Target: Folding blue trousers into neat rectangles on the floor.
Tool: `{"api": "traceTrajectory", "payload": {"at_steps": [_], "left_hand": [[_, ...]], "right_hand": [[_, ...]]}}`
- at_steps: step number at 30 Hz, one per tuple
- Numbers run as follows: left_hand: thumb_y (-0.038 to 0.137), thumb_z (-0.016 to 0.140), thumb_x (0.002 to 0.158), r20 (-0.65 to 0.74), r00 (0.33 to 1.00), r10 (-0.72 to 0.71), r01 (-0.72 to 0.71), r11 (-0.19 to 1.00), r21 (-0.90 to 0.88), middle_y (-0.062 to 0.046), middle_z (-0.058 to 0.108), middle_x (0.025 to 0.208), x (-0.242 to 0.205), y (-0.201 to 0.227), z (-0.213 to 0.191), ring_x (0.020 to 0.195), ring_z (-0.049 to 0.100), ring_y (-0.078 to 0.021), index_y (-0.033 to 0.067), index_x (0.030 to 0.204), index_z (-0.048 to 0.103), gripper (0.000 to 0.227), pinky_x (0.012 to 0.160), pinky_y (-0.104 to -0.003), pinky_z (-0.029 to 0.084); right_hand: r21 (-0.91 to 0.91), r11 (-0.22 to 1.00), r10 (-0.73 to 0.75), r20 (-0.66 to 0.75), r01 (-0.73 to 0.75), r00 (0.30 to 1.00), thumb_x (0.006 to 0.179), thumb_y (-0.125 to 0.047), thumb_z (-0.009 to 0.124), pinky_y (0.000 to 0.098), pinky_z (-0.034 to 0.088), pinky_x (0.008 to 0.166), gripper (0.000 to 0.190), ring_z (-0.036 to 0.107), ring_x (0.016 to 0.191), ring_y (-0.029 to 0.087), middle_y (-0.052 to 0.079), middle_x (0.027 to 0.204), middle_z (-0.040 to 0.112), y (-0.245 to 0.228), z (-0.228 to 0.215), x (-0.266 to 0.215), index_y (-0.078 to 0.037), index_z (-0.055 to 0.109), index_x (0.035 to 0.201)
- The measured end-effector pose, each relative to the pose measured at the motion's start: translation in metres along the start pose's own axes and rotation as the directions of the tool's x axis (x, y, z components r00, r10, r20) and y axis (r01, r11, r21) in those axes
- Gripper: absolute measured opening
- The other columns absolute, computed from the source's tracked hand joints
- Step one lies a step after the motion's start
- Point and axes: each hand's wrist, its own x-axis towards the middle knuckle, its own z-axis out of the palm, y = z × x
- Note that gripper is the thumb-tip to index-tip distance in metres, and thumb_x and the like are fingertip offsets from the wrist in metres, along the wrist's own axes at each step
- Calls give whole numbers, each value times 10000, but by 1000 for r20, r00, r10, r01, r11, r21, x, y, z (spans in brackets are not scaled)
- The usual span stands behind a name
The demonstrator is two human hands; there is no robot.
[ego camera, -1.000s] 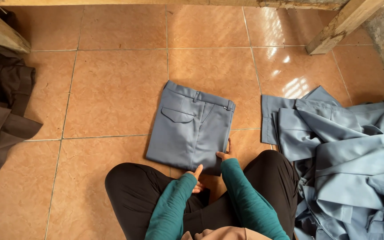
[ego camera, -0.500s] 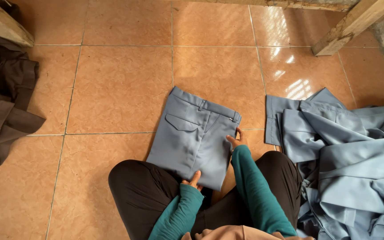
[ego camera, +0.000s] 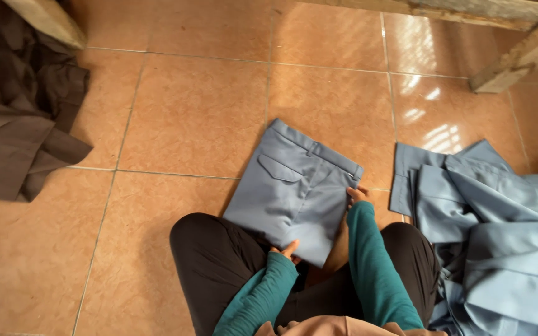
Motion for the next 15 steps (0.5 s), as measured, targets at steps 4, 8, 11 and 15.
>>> {"api": "traceTrajectory", "payload": {"at_steps": [4,8,11,15], "left_hand": [[98,1002,737,50,999,-1,5,996,-91,-306,388,1403,-18,22,1,1199,561,-469,2,1509,238,1090,945,-502,610],[246,1011,715,148,988,50,-59,997,55,-269,588,1043,-84,91,17,892,728,-350,-77,1277,443,862,794,-400,663],[218,1009,679,153,970,190,-186,982,-44,-263,582,959,-110,153,15,763,716,-364,-87,1237,490,821,672,-410,651],[241,949,673,130,889,439,-434,899,-67,-190,619,842,-203,261,-17,588,646,-227,-112,1078,624,627,419,-280,507]], "right_hand": [[59,995,65,226,-80,972,844,-270,868,547,521,842,594,538,1262,419,141,1397,574,1,4,30,-288,584,1365],[111,984,82,394,-136,915,751,-396,963,339,565,556,771,597,667,232,100,960,583,-45,30,17,-157,555,1360],[133,986,27,449,-97,893,749,-336,953,282,509,403,682,565,450,171,68,732,570,-78,68,24,-109,595,1284],[203,979,-116,593,-9,797,812,-317,970,446,615,983,821,652,1230,352,158,1389,620,-158,141,-105,-137,522,1476]]}}
